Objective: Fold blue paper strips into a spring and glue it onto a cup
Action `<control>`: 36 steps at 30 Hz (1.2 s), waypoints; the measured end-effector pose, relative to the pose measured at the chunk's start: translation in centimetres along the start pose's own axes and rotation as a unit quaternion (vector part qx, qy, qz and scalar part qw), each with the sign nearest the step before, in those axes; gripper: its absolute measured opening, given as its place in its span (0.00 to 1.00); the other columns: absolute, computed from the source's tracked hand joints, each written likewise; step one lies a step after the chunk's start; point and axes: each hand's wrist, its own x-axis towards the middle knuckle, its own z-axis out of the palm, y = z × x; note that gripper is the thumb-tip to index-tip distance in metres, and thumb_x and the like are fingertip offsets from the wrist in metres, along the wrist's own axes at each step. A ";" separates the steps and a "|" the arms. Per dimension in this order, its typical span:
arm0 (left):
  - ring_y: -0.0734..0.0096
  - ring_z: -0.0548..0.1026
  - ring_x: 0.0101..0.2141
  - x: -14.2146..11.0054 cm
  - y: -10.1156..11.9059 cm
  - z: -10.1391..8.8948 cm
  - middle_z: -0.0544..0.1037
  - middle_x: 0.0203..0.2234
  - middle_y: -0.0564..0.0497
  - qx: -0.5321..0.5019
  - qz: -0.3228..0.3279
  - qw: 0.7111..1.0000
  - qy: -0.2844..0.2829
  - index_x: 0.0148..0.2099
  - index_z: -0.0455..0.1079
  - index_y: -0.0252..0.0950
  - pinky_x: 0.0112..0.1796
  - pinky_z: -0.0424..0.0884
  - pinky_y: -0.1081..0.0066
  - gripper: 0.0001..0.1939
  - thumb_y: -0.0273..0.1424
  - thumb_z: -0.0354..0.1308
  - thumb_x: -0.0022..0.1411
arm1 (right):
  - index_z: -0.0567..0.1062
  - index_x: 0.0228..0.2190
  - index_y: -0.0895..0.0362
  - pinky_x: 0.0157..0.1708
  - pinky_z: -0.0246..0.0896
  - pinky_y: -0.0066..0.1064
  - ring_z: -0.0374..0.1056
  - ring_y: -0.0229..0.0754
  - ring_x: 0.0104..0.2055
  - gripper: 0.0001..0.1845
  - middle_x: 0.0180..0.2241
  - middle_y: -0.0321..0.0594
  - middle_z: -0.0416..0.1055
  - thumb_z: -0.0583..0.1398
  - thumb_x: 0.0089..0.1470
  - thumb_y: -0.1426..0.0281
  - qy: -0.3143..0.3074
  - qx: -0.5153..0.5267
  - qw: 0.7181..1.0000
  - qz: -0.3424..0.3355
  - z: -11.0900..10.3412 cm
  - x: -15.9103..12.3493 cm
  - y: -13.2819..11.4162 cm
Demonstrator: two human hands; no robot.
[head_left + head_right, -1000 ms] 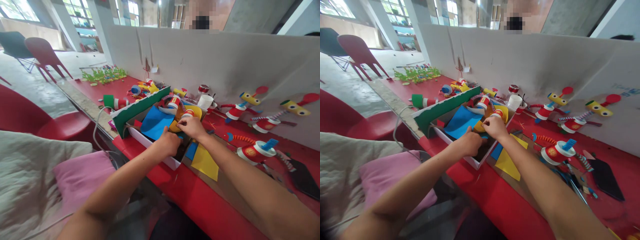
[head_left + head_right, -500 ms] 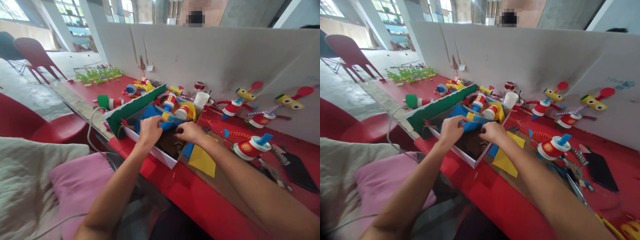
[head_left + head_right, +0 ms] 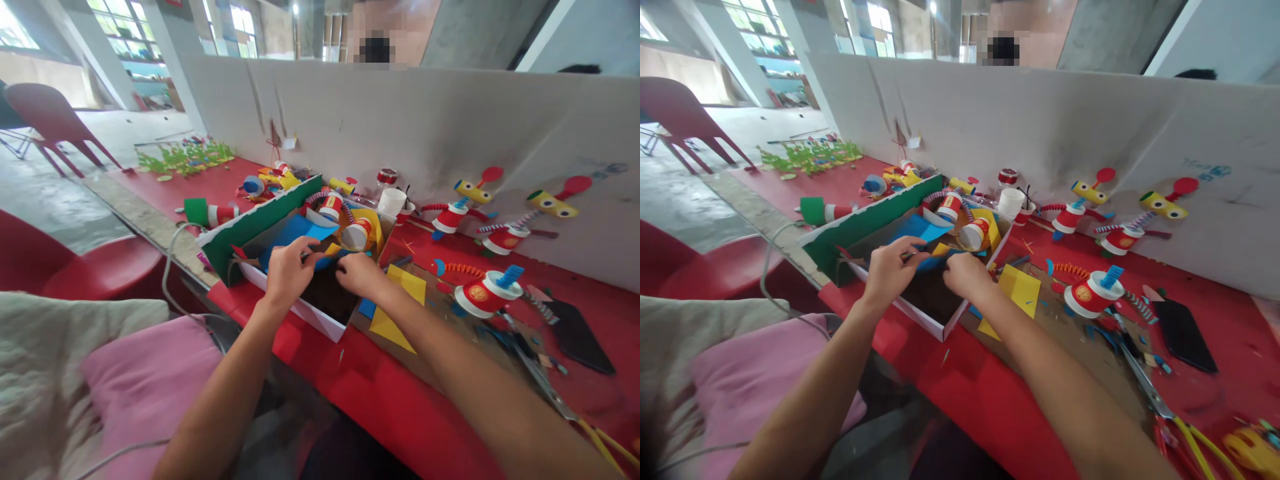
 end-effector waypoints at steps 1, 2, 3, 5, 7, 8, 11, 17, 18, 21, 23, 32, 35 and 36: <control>0.71 0.75 0.26 -0.2 -0.1 -0.3 0.79 0.26 0.53 -0.011 0.006 1.000 -0.007 0.39 0.75 0.38 0.33 0.67 0.73 0.09 0.31 0.57 0.56 | 0.78 0.35 0.57 0.37 0.63 0.31 0.73 0.48 0.42 0.14 0.37 0.48 0.78 0.53 0.54 0.70 0.022 0.008 1.000 0.005 -0.2 0.0 0.6; 0.71 0.75 0.27 -0.3 -0.2 -0.6 0.80 0.27 0.53 -0.020 0.016 1.000 -0.017 0.38 0.75 0.38 0.33 0.68 0.73 0.08 0.31 0.57 0.56 | 0.78 0.35 0.56 0.37 0.62 0.31 0.73 0.47 0.42 0.14 0.37 0.46 0.78 0.53 0.54 0.69 0.043 0.016 0.999 0.012 -0.4 -0.1 1.2; 0.70 0.76 0.29 -0.5 -0.4 -0.9 0.80 0.29 0.52 -0.026 0.024 0.999 -0.024 0.38 0.75 0.38 0.34 0.69 0.74 0.08 0.30 0.57 0.55 | 0.77 0.35 0.57 0.36 0.62 0.31 0.73 0.46 0.42 0.13 0.36 0.45 0.77 0.53 0.54 0.69 0.061 0.023 0.998 0.021 -0.6 -0.1 1.8; 0.68 0.76 0.36 -0.8 -0.8 -1.7 0.80 0.34 0.51 -0.027 0.033 0.999 -0.023 0.38 0.75 0.37 0.38 0.70 0.73 0.11 0.24 0.55 0.54 | 0.76 0.35 0.57 0.35 0.61 0.30 0.72 0.45 0.39 0.11 0.34 0.43 0.77 0.54 0.52 0.70 0.081 0.037 0.996 0.029 -0.6 -0.2 2.6; 0.68 0.76 0.41 -1.0 -1.3 -2.4 0.79 0.38 0.50 -0.016 0.031 0.999 -0.001 0.39 0.75 0.36 0.44 0.69 0.72 0.18 0.17 0.50 0.50 | 0.75 0.36 0.57 0.34 0.61 0.27 0.72 0.42 0.38 0.11 0.35 0.40 0.77 0.57 0.50 0.71 0.089 0.055 0.994 0.020 -0.4 -0.3 3.1; 0.69 0.75 0.42 -1.0 -1.5 -2.6 0.79 0.39 0.50 -0.009 0.027 0.999 0.014 0.39 0.75 0.36 0.46 0.69 0.71 0.20 0.15 0.48 0.49 | 0.74 0.38 0.56 0.33 0.61 0.27 0.72 0.41 0.39 0.12 0.37 0.39 0.76 0.58 0.49 0.71 0.090 0.065 0.994 0.013 -0.3 -0.4 3.1; 0.69 0.74 0.44 -1.0 -1.8 -3.1 0.78 0.41 0.49 0.006 0.021 0.999 0.046 0.39 0.75 0.37 0.49 0.68 0.69 0.23 0.14 0.45 0.48 | 0.73 0.44 0.53 0.33 0.61 0.27 0.71 0.42 0.40 0.20 0.45 0.39 0.74 0.61 0.46 0.68 0.075 0.071 0.994 -0.019 0.0 -0.5 2.5; 0.67 0.72 0.49 -1.3 -2.2 -3.1 0.72 0.49 0.46 0.003 0.076 0.993 0.089 0.42 0.75 0.37 0.52 0.67 0.65 0.21 0.16 0.46 0.55 | 0.74 0.46 0.50 0.35 0.63 0.32 0.69 0.51 0.47 0.24 0.45 0.45 0.74 0.62 0.44 0.64 -0.030 -0.060 0.996 -0.064 -0.2 -0.8 0.0; 0.66 0.71 0.50 -1.4 -2.4 -3.0 0.70 0.52 0.45 0.006 0.082 0.991 0.105 0.43 0.74 0.38 0.52 0.67 0.64 0.20 0.17 0.47 0.56 | 0.77 0.43 0.53 0.35 0.63 0.34 0.70 0.52 0.46 0.20 0.42 0.47 0.76 0.61 0.46 0.65 -0.032 -0.067 0.996 -0.058 -0.2 -0.8 -0.3; 0.64 0.70 0.51 -1.5 -2.8 -2.9 0.67 0.55 0.43 0.037 0.056 0.987 0.144 0.47 0.72 0.37 0.52 0.67 0.62 0.18 0.20 0.50 0.57 | 0.79 0.35 0.58 0.36 0.63 0.37 0.72 0.54 0.41 0.14 0.36 0.53 0.77 0.55 0.50 0.70 -0.025 -0.076 0.996 -0.040 -0.3 -1.0 -0.6; 0.63 0.73 0.47 -1.6 -3.0 -2.8 0.73 0.49 0.42 0.070 0.014 0.989 0.132 0.44 0.74 0.35 0.50 0.68 0.63 0.13 0.23 0.52 0.58 | 0.79 0.34 0.59 0.35 0.63 0.38 0.73 0.55 0.40 0.14 0.35 0.53 0.77 0.54 0.51 0.70 -0.017 -0.076 0.997 -0.029 -0.3 -1.2 -0.6; 0.67 0.77 0.37 -2.3 -1.0 -2.5 0.81 0.35 0.47 0.077 -0.020 0.962 0.262 0.40 0.75 0.36 0.42 0.70 0.70 0.13 0.35 0.51 0.63 | 0.77 0.39 0.53 0.38 0.62 0.29 0.71 0.46 0.45 0.15 0.40 0.43 0.77 0.53 0.55 0.68 0.035 -0.001 0.999 -0.006 -0.8 -2.5 0.2; 0.67 0.77 0.38 -3.9 0.6 -2.2 0.81 0.35 0.47 0.104 0.118 0.956 0.246 0.40 0.75 0.38 0.43 0.70 0.68 0.10 0.32 0.52 0.62 | 0.76 0.42 0.55 0.39 0.62 0.28 0.71 0.44 0.44 0.19 0.40 0.43 0.77 0.50 0.59 0.62 0.086 0.215 0.973 0.014 -1.4 -4.2 0.2; 0.68 0.78 0.38 -4.7 1.2 -2.0 0.81 0.34 0.48 0.108 0.191 0.952 0.214 0.41 0.75 0.39 0.42 0.70 0.69 0.10 0.30 0.53 0.62 | 0.75 0.42 0.56 0.37 0.64 0.29 0.72 0.43 0.41 0.22 0.39 0.43 0.77 0.47 0.60 0.58 0.094 0.322 0.942 0.022 -1.5 -5.0 0.2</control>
